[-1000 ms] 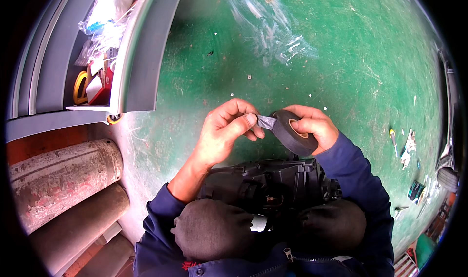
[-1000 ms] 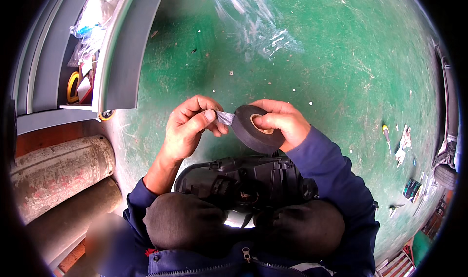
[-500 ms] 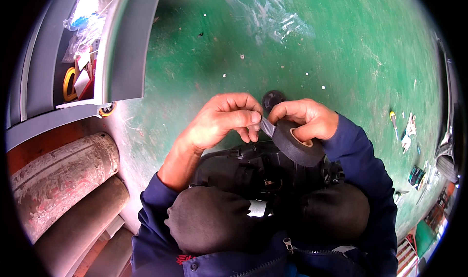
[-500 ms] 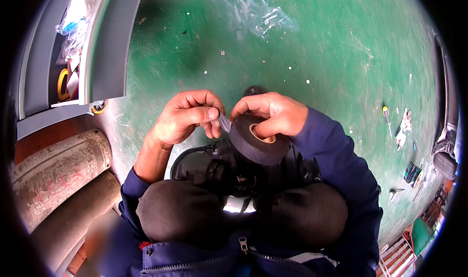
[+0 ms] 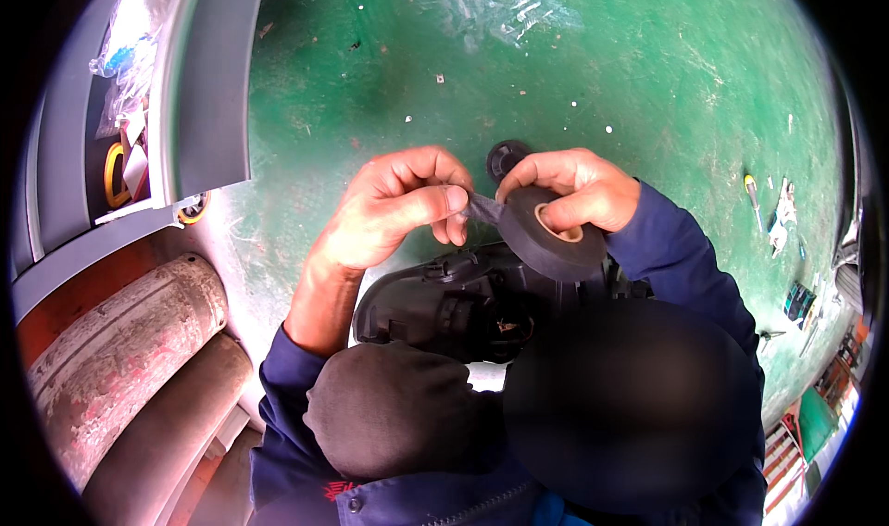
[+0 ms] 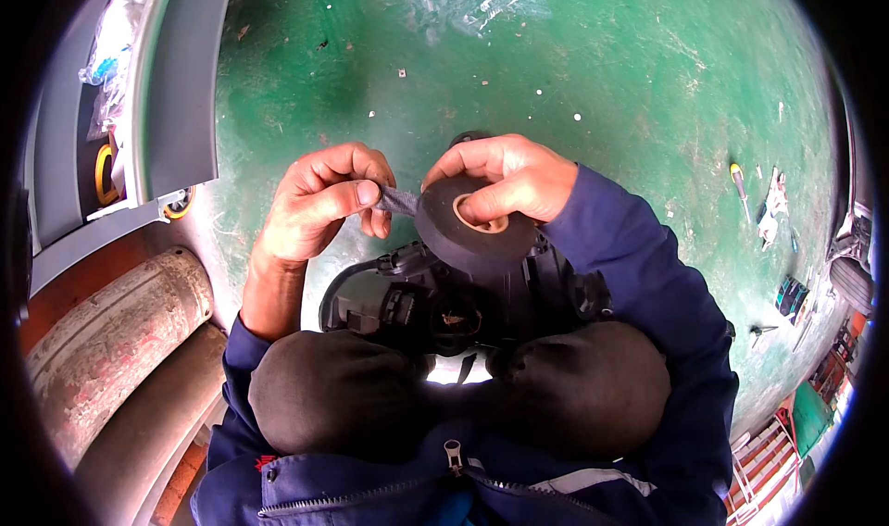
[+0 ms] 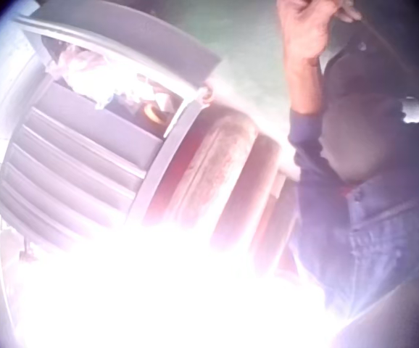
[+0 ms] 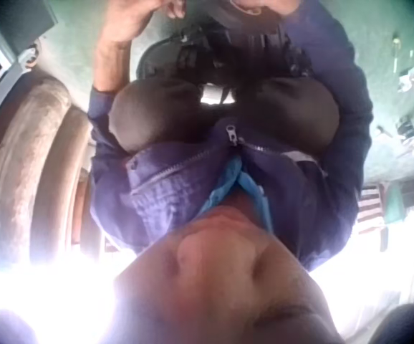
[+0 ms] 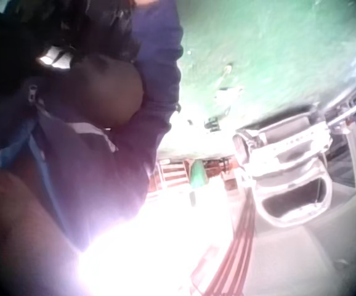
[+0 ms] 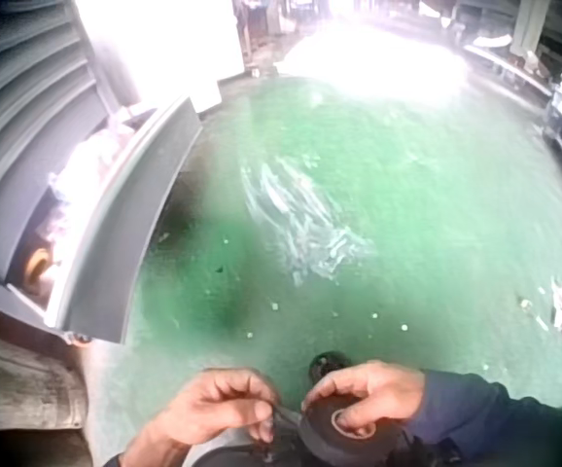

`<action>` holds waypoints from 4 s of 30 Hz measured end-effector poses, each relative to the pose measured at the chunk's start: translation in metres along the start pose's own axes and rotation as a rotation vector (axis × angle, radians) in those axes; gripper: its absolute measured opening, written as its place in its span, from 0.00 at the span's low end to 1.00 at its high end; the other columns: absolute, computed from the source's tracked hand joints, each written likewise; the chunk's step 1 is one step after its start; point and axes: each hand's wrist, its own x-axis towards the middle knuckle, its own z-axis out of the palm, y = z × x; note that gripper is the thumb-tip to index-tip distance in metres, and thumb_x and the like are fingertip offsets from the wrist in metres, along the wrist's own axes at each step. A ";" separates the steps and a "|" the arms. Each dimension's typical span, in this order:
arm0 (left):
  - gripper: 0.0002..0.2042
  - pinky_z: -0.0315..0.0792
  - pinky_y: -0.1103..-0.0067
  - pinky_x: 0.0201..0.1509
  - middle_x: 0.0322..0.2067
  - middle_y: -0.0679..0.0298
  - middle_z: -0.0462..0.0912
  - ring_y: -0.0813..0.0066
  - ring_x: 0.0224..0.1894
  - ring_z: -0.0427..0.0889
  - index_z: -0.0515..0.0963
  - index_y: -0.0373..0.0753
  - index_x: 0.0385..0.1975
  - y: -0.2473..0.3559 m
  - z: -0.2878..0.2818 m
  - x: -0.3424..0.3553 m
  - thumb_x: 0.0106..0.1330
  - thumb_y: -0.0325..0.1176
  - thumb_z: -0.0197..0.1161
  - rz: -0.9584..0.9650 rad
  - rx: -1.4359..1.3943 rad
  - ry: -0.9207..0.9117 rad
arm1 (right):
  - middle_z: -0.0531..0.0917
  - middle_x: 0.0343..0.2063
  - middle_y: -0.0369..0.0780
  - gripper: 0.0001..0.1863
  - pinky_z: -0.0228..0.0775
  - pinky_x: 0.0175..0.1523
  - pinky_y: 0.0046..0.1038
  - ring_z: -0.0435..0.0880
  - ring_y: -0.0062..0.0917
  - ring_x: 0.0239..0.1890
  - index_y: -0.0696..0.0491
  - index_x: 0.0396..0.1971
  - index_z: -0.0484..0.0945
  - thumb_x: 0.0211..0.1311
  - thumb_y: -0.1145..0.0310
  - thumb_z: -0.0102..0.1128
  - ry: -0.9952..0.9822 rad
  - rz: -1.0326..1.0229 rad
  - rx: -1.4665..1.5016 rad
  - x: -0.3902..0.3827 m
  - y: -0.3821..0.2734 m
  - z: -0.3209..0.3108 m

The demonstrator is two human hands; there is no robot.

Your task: The person holds a black plastic automotive part and wraps electrical tape around a wire connector on the part. The person repeatedly tears off pieces of tape and wraps them around the connector, then repositions the part to continue wrapping.

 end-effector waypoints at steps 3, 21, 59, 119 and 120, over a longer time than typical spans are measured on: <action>0.05 0.77 0.79 0.33 0.29 0.60 0.83 0.74 0.28 0.84 0.79 0.30 0.35 -0.002 0.001 -0.001 0.70 0.27 0.62 -0.004 0.020 0.041 | 0.85 0.33 0.36 0.23 0.68 0.33 0.18 0.79 0.13 0.29 0.65 0.56 0.79 0.58 0.80 0.61 -0.034 0.027 -0.006 -0.004 -0.004 0.001; 0.06 0.77 0.80 0.34 0.28 0.64 0.83 0.77 0.29 0.83 0.80 0.32 0.35 0.000 -0.014 -0.006 0.71 0.29 0.64 0.046 0.046 0.056 | 0.85 0.39 0.38 0.28 0.73 0.37 0.20 0.82 0.16 0.33 0.63 0.59 0.74 0.56 0.78 0.65 -0.108 0.035 0.066 -0.010 0.000 -0.008; 0.17 0.73 0.76 0.28 0.26 0.64 0.83 0.69 0.23 0.82 0.76 0.36 0.39 0.092 0.041 -0.049 0.48 0.15 0.68 1.026 1.576 0.354 | 0.85 0.34 0.46 0.26 0.74 0.47 0.38 0.83 0.38 0.42 0.57 0.49 0.83 0.61 0.51 0.73 0.283 -0.375 -1.174 -0.035 -0.062 0.018; 0.07 0.77 0.71 0.35 0.33 0.55 0.87 0.64 0.31 0.86 0.83 0.33 0.37 0.084 0.051 0.017 0.65 0.29 0.66 0.334 1.060 0.710 | 0.80 0.32 0.39 0.16 0.70 0.55 0.38 0.82 0.34 0.41 0.54 0.43 0.79 0.52 0.71 0.66 0.677 -1.072 -1.883 0.009 -0.100 0.067; 0.07 0.77 0.72 0.35 0.33 0.55 0.87 0.68 0.31 0.86 0.83 0.33 0.37 0.086 0.050 0.017 0.65 0.29 0.65 0.270 1.012 0.687 | 0.80 0.33 0.40 0.17 0.70 0.55 0.39 0.82 0.35 0.42 0.55 0.43 0.79 0.51 0.72 0.68 0.653 -1.082 -1.874 0.011 -0.099 0.065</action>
